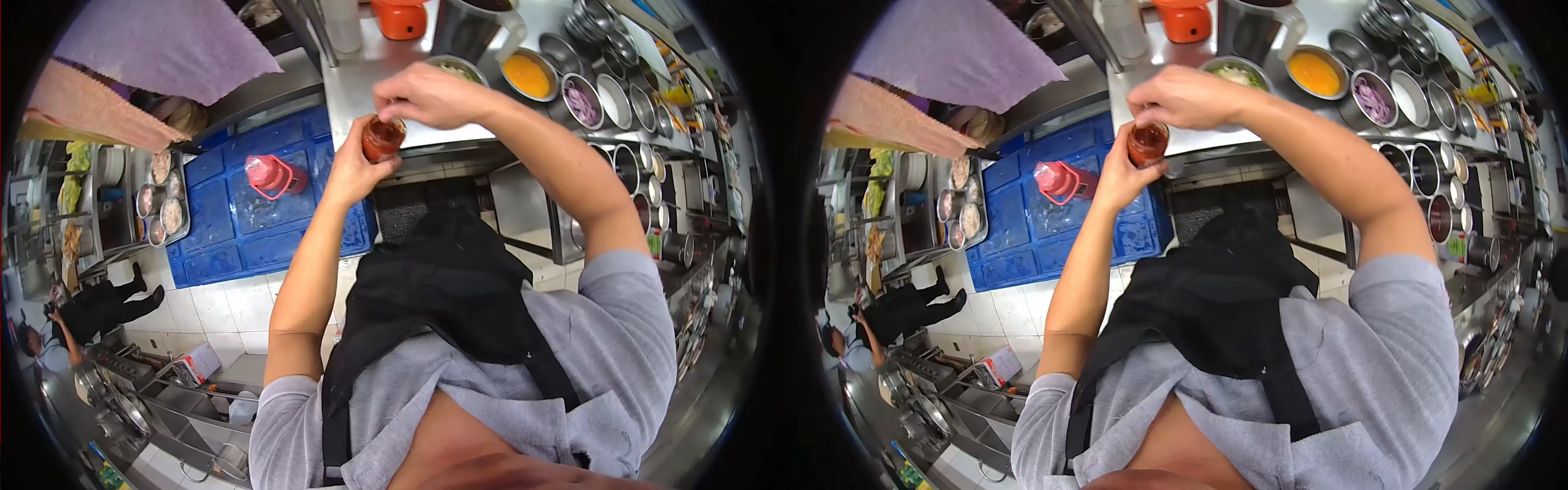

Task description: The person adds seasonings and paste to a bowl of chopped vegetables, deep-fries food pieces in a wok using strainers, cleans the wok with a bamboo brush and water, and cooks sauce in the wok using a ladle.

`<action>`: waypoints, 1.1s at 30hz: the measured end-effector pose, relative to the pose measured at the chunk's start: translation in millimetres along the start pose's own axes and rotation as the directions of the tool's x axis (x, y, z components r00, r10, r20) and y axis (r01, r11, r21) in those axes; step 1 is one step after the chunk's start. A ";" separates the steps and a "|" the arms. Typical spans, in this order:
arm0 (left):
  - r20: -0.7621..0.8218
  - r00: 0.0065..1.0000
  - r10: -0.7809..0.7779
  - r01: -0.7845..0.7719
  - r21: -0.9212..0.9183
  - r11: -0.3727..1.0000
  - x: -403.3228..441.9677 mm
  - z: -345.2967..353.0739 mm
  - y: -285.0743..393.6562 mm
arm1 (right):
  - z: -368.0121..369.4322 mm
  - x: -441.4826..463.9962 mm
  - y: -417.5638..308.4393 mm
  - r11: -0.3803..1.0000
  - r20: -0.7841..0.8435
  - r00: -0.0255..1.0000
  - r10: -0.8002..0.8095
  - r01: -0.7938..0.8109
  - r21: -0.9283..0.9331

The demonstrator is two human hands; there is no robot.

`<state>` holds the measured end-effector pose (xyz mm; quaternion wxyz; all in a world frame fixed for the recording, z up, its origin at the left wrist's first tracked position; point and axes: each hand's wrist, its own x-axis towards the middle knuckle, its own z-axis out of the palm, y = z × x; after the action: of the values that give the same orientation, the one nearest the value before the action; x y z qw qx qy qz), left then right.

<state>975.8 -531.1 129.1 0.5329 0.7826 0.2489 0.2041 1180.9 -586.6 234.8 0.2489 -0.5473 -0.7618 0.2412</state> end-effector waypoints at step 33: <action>0.109 0.993 -0.048 0.070 -0.211 0.975 126.8 63.5 -18.1 | -81.5 -65.5 111.6 0.703 -0.021 0.966 -0.256 0.171 -0.690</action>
<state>1110.4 -495.0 96.9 0.6322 0.7222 0.2208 0.1731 1331.1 -609.5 217.7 0.1003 -0.5210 -0.8394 -0.1181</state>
